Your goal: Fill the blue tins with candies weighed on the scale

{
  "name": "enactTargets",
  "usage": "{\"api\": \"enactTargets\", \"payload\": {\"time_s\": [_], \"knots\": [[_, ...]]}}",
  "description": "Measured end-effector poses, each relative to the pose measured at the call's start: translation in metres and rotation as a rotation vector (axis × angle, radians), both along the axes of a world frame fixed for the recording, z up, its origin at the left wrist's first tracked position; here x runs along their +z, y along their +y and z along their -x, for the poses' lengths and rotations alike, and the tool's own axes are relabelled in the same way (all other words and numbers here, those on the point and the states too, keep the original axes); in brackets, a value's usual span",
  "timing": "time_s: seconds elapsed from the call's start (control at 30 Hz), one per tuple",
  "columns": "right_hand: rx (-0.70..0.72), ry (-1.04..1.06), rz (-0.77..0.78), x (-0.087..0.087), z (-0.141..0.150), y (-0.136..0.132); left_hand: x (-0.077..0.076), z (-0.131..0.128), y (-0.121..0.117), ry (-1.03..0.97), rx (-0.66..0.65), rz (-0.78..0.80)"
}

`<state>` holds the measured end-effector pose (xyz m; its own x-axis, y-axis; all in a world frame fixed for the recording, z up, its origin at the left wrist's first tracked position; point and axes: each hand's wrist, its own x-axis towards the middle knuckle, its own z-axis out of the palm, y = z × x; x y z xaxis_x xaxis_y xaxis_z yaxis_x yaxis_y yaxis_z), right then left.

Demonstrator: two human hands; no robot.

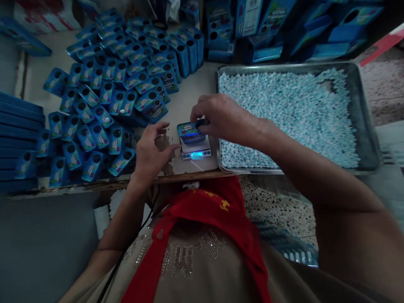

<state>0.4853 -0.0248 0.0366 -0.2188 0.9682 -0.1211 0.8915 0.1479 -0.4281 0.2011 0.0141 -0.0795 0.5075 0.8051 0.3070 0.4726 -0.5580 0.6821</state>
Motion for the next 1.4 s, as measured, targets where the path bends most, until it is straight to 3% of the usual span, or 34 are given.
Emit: {"api": "enactTargets", "payload": {"time_s": [0.1,0.2,0.3,0.37,0.47,0.8,1.0,1.2,1.3,1.4], "knots": [[-0.175,-0.015,-0.041,-0.002,-0.017,-0.015,0.006,0.002,-0.001,0.014,0.01,-0.023],[-0.305,-0.09,0.022,-0.021,-0.043,-0.037,0.013,0.008,-0.002,0.026,0.034,-0.057],[-0.272,-0.176,0.192,-0.052,-0.06,-0.056,0.019,0.01,-0.003,0.053,0.017,-0.075],[-0.23,-0.192,0.219,-0.07,-0.062,-0.062,0.02,0.006,-0.003,0.061,-0.003,-0.085],[-0.205,-0.158,0.223,-0.081,-0.061,-0.062,0.019,-0.001,-0.005,0.061,-0.003,-0.093],[-0.465,0.065,0.24,-0.057,-0.086,-0.061,0.021,0.015,-0.01,0.117,0.042,-0.11],[-0.529,0.078,0.164,-0.049,-0.074,-0.051,0.017,0.013,-0.007,0.114,0.041,-0.053],[-0.541,0.287,0.08,-0.016,-0.051,-0.038,0.011,0.023,-0.009,0.089,0.011,0.003],[-0.504,0.364,0.068,-0.004,-0.042,-0.03,0.014,0.008,-0.01,0.083,0.002,-0.025],[-0.487,0.384,0.036,0.001,-0.04,-0.023,0.022,-0.032,-0.011,0.15,-0.056,-0.093]]}}
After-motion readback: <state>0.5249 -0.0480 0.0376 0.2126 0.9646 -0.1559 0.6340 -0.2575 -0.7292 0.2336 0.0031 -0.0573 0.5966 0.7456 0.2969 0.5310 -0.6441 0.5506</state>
